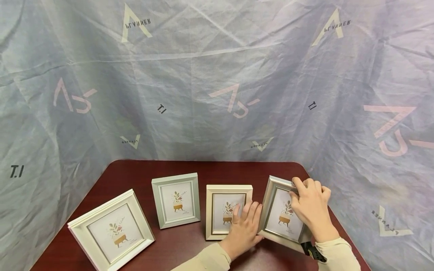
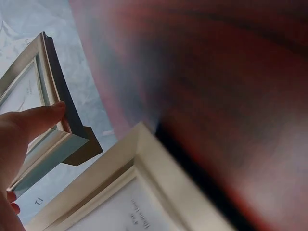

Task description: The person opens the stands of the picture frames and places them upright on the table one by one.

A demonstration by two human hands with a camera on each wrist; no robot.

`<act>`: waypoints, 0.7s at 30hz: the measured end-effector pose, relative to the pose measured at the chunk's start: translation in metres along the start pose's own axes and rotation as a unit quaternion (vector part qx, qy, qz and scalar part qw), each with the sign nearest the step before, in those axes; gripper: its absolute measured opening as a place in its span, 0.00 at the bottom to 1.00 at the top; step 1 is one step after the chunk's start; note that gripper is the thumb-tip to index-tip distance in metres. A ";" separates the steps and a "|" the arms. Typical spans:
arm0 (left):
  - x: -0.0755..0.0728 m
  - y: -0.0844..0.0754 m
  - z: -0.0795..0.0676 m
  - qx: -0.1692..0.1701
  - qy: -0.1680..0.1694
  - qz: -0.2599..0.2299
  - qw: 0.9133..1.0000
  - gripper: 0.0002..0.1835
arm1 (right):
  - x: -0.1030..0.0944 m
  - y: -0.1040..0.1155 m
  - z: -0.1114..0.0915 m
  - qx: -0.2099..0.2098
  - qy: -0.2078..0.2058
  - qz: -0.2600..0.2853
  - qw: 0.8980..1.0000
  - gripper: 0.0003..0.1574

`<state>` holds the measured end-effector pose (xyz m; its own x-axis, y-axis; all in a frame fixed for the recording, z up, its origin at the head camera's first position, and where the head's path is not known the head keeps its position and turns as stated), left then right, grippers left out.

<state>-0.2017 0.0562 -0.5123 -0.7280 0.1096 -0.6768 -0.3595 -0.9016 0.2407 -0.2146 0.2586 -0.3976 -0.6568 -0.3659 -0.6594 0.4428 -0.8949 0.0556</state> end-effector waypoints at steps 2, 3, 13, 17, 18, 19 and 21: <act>0.001 -0.002 -0.003 0.002 0.005 0.005 1.000 0.63 | 0.003 0.000 -0.003 0.003 0.003 0.001 1.000 0.20; 0.002 -0.002 -0.004 0.004 0.007 0.006 1.000 0.63 | 0.004 0.000 -0.005 0.005 0.006 0.001 1.000 0.20; 0.013 -0.010 -0.016 0.007 0.018 -0.002 1.000 0.66 | 0.013 -0.001 -0.021 0.017 0.022 0.002 1.000 0.21; 0.015 -0.011 -0.020 0.004 0.012 -0.008 1.000 0.67 | 0.016 0.000 -0.025 0.017 0.021 0.004 1.000 0.22; 0.015 -0.012 -0.021 0.003 0.012 -0.010 1.000 0.67 | 0.016 0.001 -0.026 0.017 0.022 0.005 1.000 0.22; 0.015 -0.012 -0.022 0.003 0.012 -0.012 1.000 0.68 | 0.017 0.001 -0.028 0.018 0.024 0.007 1.000 0.22; 0.015 -0.013 -0.023 0.002 0.014 -0.014 1.000 0.69 | 0.018 0.002 -0.031 0.022 0.026 0.009 0.999 0.22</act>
<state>-0.1947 0.0596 -0.5421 -0.7003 0.1230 -0.7032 -0.3826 -0.8963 0.2243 -0.2069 0.2585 -0.4321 -0.6152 -0.3701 -0.6961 0.4267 -0.8988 0.1007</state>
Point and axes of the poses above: each hand's wrist, its own z-axis towards the middle knuckle, its own x-axis out of the palm, y = z × x, the point moved 1 cm from there along z, towards the middle knuckle, and after that the axes turned 8 degrees about -x, right-handed, at the moved point
